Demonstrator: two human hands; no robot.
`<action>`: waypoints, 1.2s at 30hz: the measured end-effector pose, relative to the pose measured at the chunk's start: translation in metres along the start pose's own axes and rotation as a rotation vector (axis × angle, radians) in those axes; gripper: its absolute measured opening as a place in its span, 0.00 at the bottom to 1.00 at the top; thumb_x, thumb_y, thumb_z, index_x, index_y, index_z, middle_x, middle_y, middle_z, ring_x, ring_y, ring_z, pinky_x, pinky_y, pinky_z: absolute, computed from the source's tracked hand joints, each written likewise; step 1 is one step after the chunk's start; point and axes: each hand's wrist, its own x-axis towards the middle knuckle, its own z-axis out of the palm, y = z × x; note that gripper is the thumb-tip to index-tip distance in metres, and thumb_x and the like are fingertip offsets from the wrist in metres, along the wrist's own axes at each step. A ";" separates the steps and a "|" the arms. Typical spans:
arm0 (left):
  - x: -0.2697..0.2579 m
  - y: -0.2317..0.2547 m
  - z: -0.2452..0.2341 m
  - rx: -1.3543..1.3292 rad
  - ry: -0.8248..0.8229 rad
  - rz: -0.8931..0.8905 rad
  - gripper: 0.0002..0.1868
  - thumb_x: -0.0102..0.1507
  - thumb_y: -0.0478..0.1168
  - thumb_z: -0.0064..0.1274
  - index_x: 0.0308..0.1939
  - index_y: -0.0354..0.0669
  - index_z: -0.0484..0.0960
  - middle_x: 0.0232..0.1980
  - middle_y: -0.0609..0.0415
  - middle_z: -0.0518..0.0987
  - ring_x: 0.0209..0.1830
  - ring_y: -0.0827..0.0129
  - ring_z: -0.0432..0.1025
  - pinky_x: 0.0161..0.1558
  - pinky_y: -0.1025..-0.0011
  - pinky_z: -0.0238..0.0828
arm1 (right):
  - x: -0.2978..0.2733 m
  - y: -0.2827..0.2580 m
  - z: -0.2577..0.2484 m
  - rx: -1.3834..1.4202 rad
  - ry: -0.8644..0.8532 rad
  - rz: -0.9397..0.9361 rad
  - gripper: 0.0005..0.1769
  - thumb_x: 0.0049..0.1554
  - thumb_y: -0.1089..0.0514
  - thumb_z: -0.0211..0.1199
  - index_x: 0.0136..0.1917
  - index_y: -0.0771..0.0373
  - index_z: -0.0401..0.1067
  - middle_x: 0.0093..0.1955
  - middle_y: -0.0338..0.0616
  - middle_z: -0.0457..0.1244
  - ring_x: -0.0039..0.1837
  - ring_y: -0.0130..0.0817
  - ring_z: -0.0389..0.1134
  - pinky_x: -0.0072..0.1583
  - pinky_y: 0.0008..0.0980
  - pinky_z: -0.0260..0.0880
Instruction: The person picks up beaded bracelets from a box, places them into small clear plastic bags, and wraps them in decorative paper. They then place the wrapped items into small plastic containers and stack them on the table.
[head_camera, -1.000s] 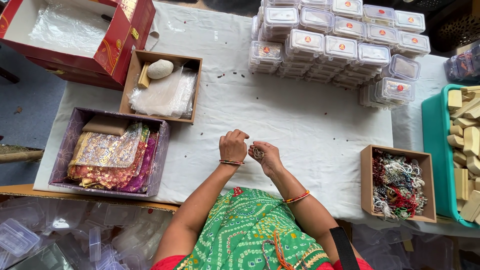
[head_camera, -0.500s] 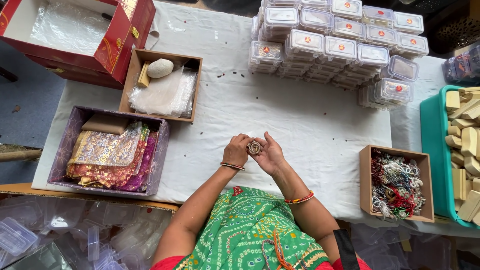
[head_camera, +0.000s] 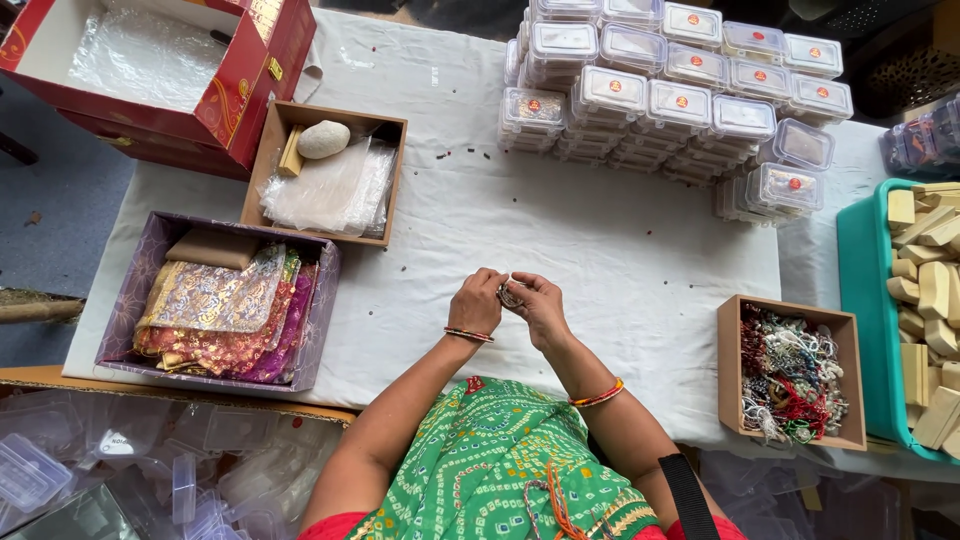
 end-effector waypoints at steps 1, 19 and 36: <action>0.000 -0.001 0.000 0.000 0.000 0.002 0.15 0.60 0.28 0.54 0.48 0.45 0.86 0.48 0.55 0.80 0.48 0.58 0.77 0.46 0.63 0.77 | -0.001 -0.004 -0.001 0.000 0.000 -0.002 0.16 0.59 0.65 0.62 0.61 0.70 0.70 0.50 0.50 0.69 0.50 0.35 0.72 0.55 0.35 0.76; 0.015 -0.004 -0.005 -0.072 -0.058 -0.088 0.15 0.59 0.31 0.58 0.49 0.46 0.87 0.48 0.52 0.81 0.47 0.56 0.78 0.48 0.61 0.77 | -0.023 -0.040 0.018 -0.415 -0.180 -0.185 0.20 0.59 0.65 0.63 0.63 0.76 0.71 0.56 0.57 0.68 0.54 0.35 0.73 0.57 0.33 0.78; 0.023 -0.020 -0.002 -0.167 -0.307 -0.279 0.21 0.53 0.29 0.59 0.49 0.50 0.88 0.51 0.53 0.81 0.49 0.60 0.78 0.52 0.64 0.75 | -0.031 -0.050 0.022 -0.651 -0.022 -0.266 0.07 0.56 0.65 0.67 0.45 0.67 0.70 0.42 0.44 0.71 0.43 0.27 0.75 0.42 0.27 0.81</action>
